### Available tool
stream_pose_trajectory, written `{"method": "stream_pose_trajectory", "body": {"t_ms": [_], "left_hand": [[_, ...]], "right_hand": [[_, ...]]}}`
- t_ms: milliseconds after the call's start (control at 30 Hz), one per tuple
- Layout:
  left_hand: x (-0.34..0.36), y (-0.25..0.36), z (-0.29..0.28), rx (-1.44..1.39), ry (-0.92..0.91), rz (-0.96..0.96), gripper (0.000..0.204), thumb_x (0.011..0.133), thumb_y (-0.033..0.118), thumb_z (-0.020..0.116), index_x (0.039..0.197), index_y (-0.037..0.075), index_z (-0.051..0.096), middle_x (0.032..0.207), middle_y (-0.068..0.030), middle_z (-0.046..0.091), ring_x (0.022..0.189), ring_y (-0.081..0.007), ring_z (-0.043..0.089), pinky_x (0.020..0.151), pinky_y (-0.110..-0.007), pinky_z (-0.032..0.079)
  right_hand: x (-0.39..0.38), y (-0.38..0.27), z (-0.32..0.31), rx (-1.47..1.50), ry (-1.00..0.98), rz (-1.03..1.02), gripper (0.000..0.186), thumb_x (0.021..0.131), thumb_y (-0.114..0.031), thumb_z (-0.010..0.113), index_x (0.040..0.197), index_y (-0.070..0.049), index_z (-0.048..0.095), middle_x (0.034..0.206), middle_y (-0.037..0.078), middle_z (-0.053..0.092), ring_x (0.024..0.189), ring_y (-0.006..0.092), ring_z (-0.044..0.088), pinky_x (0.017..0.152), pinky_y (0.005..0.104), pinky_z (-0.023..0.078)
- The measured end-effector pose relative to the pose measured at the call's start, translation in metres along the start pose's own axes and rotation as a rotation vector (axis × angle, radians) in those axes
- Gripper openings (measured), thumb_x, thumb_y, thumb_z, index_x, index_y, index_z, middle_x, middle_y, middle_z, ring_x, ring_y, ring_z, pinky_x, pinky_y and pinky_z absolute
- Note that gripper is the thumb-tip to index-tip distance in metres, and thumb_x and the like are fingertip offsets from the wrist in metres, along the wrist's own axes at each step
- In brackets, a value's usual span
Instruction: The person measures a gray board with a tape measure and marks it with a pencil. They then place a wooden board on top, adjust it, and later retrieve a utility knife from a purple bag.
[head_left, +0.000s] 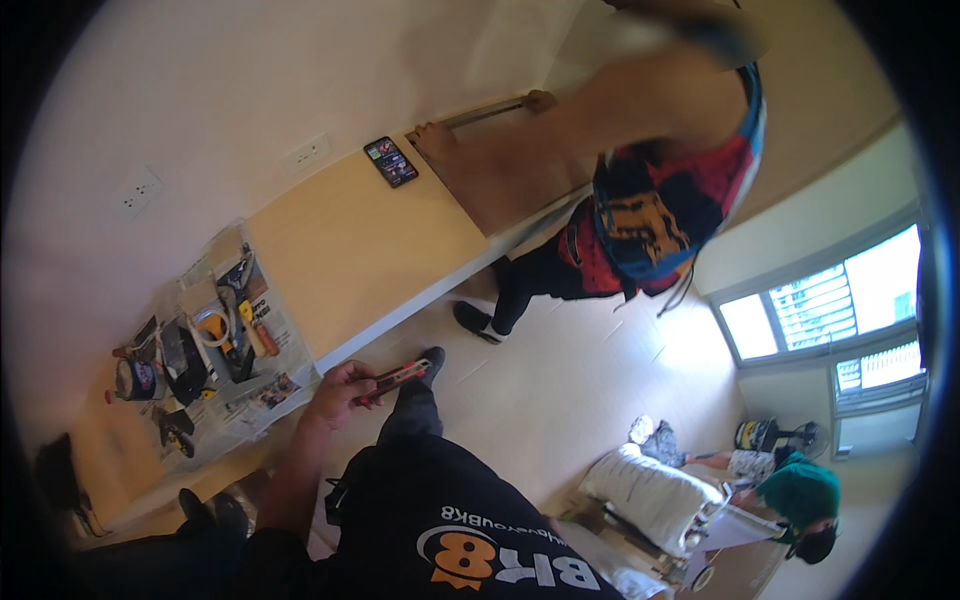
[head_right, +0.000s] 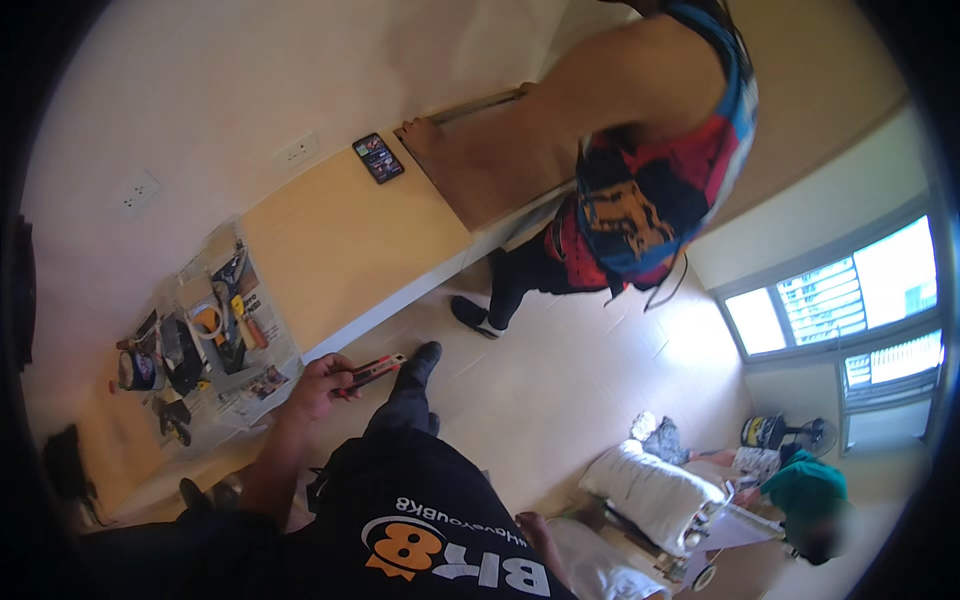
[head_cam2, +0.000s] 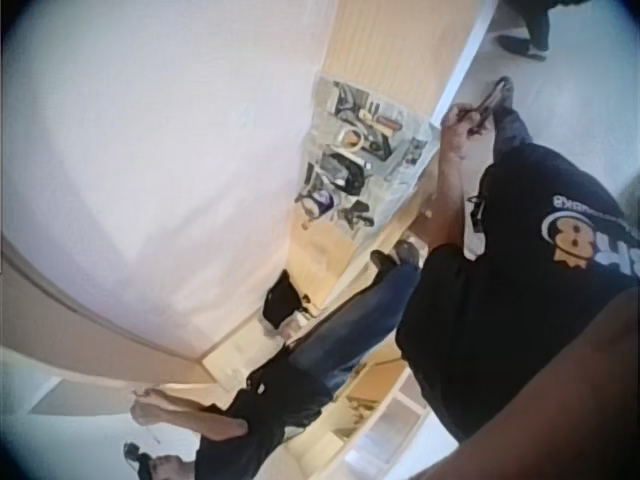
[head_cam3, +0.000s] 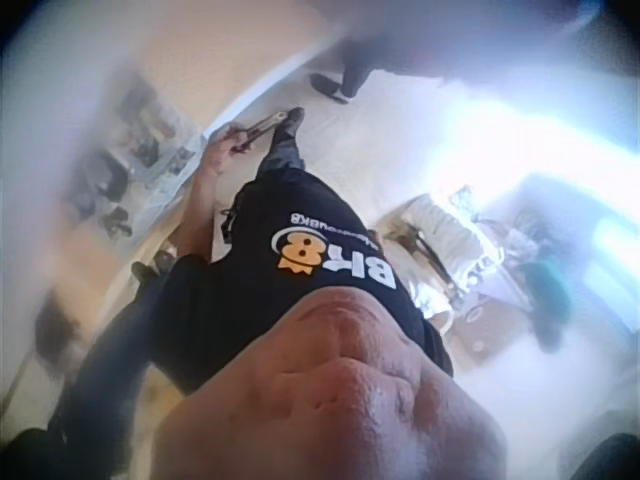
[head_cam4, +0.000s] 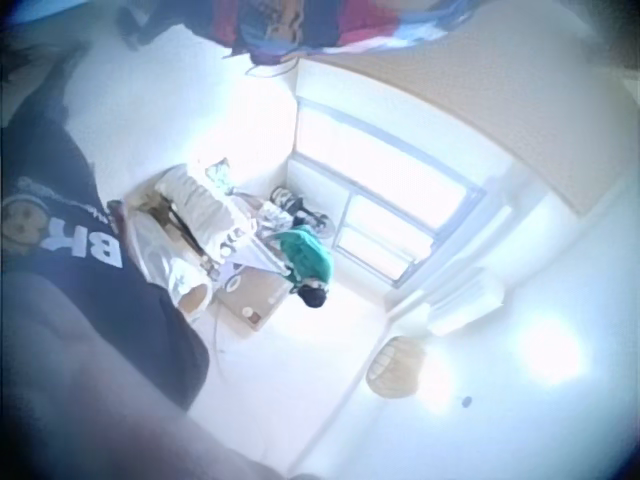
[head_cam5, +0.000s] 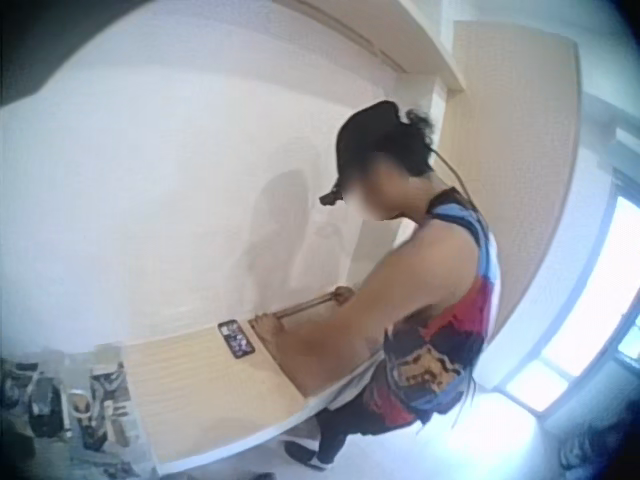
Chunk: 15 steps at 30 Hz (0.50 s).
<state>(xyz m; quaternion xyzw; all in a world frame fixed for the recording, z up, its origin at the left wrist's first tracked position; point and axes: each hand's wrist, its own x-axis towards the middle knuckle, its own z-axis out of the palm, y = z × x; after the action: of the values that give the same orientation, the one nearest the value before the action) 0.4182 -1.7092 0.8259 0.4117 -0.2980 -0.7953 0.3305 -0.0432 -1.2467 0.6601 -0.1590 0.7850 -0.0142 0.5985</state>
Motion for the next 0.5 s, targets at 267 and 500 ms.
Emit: {"method": "stream_pose_trajectory", "body": {"t_ms": [267, 500], "left_hand": [[0.071, 0.053, -0.049, -0.163, -0.074, -0.179, 0.039, 0.085, 0.008, 0.077, 0.120, 0.003, 0.062, 0.098, -0.0112, 0.070, 0.079, -0.0244, 0.071, 0.071, -0.035, 0.057], [0.137, 0.069, -0.034, -0.204, -0.063, -0.142, 0.036, 0.085, -0.002, 0.069, 0.118, 0.003, 0.055, 0.099, -0.0137, 0.068, 0.079, -0.0223, 0.068, 0.070, -0.035, 0.054]], "right_hand": [[-0.038, -0.163, -0.073, 0.062, 0.200, -0.186, 0.033, 0.095, -0.024, 0.066, 0.120, -0.002, 0.064, 0.102, 0.010, 0.071, 0.085, 0.0214, 0.072, 0.066, 0.0351, 0.058], [-0.012, -0.314, -0.104, 0.255, 0.302, -0.215, 0.038, 0.095, -0.027, 0.067, 0.124, -0.002, 0.064, 0.105, 0.010, 0.072, 0.087, 0.0188, 0.072, 0.067, 0.0314, 0.056]]}}
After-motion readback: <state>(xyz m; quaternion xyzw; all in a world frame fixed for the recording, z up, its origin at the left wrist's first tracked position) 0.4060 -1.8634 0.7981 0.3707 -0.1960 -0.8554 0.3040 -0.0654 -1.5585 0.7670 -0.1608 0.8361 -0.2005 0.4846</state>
